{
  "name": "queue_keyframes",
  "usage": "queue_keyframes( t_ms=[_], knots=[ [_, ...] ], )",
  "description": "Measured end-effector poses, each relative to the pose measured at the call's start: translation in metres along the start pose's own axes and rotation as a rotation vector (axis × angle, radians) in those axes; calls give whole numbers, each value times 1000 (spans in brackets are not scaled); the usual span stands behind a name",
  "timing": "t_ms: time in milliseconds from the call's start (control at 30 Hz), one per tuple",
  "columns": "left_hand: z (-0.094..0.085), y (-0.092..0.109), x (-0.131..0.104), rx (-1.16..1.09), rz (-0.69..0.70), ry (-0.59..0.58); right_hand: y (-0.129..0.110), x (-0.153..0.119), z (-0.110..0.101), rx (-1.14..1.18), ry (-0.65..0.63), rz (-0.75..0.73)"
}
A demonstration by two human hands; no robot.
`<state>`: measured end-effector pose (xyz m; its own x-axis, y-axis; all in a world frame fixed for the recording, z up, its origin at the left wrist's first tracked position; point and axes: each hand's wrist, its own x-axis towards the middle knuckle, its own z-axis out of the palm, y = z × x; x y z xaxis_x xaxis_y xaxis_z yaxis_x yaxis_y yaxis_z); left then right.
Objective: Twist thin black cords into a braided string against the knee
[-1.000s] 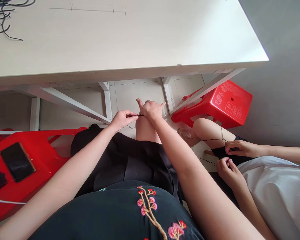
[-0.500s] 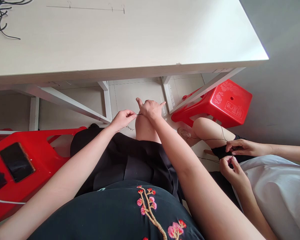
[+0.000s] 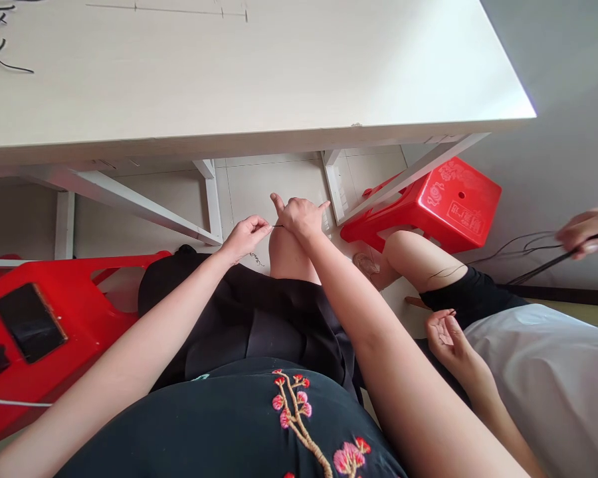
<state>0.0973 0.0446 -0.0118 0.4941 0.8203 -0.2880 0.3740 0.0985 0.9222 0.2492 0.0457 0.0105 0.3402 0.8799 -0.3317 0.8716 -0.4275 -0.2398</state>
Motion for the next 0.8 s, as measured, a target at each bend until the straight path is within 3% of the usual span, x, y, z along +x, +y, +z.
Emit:
queue_keyframes(
  t_ms=[233, 433, 800],
  knots=[
    [1, -1, 0, 27, -104, 17, 0, 0, 0, 12, 3, -2],
    [2, -1, -1, -99, -25, -11, 1, 0, 0, 7, -8, 1],
    [2, 0, 1, -39, -65, -2, 2, 1, 0, 9, -19, -9]
  ],
)
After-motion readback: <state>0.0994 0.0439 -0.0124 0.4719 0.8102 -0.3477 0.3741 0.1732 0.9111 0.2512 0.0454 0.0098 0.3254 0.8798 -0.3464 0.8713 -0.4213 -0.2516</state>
